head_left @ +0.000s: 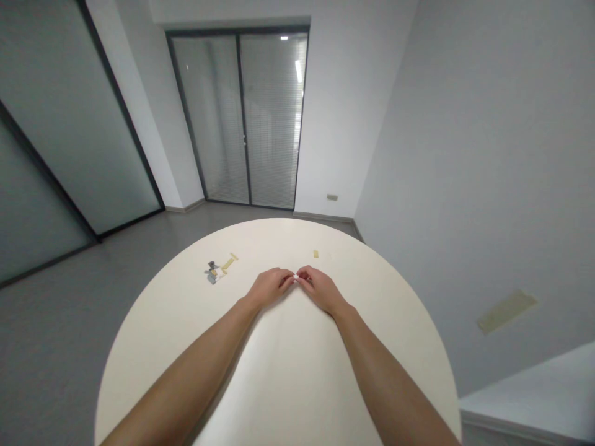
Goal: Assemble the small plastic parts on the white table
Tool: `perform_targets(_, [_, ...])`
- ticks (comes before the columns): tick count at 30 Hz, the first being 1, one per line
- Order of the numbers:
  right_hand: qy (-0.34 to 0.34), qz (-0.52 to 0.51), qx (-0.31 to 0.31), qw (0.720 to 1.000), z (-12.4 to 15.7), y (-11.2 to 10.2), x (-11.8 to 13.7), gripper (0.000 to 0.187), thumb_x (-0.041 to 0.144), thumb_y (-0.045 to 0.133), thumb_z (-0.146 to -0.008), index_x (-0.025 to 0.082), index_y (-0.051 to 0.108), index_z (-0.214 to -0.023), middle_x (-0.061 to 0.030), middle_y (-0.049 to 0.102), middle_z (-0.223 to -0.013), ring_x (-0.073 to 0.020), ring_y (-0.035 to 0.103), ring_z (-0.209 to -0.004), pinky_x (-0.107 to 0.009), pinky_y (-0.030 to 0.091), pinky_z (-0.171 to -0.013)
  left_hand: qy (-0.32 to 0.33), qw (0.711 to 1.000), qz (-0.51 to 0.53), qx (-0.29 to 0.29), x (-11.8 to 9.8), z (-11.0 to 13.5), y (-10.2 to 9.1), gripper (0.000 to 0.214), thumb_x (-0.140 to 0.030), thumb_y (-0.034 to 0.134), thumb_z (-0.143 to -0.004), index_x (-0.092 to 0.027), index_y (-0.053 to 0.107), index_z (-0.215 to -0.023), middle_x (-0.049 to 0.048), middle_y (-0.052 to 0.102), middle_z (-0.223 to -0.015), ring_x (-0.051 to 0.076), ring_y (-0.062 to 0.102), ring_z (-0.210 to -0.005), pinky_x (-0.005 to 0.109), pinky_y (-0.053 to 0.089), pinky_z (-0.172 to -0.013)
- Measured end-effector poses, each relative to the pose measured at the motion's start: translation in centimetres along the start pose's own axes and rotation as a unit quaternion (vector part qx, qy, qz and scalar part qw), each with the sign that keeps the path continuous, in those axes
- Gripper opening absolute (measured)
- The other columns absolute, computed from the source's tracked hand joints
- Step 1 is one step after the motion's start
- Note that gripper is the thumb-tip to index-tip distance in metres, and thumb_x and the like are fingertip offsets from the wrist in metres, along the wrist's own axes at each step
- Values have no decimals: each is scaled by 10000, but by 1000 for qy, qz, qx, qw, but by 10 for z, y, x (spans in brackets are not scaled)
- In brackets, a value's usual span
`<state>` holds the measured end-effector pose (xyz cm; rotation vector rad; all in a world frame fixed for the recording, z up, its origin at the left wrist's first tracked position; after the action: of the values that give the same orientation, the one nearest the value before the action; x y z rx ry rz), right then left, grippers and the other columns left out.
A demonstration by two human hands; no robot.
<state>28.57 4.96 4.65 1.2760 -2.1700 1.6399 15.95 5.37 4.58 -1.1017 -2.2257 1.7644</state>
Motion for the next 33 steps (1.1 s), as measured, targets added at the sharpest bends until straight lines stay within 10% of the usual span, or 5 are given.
perform_targets(33, [-10, 26, 1, 1000, 1, 0, 3, 163, 331, 528, -966, 224, 594, -1071, -42, 650, -963, -171, 596, -912, -302, 446, -846, -1, 1000, 3, 0, 0, 0, 0, 354, -414, 394, -983, -254, 692, -1086, 36, 729, -999, 188, 629, -902, 285, 453, -771])
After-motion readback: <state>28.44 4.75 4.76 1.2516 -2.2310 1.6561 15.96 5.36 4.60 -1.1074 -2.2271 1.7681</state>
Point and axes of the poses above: each hand's wrist, its own z-axis away from the middle knuckle, its own y-axis out of the palm, x = y × z, the point moved 9 cm from there along -z, towards the middle knuckle
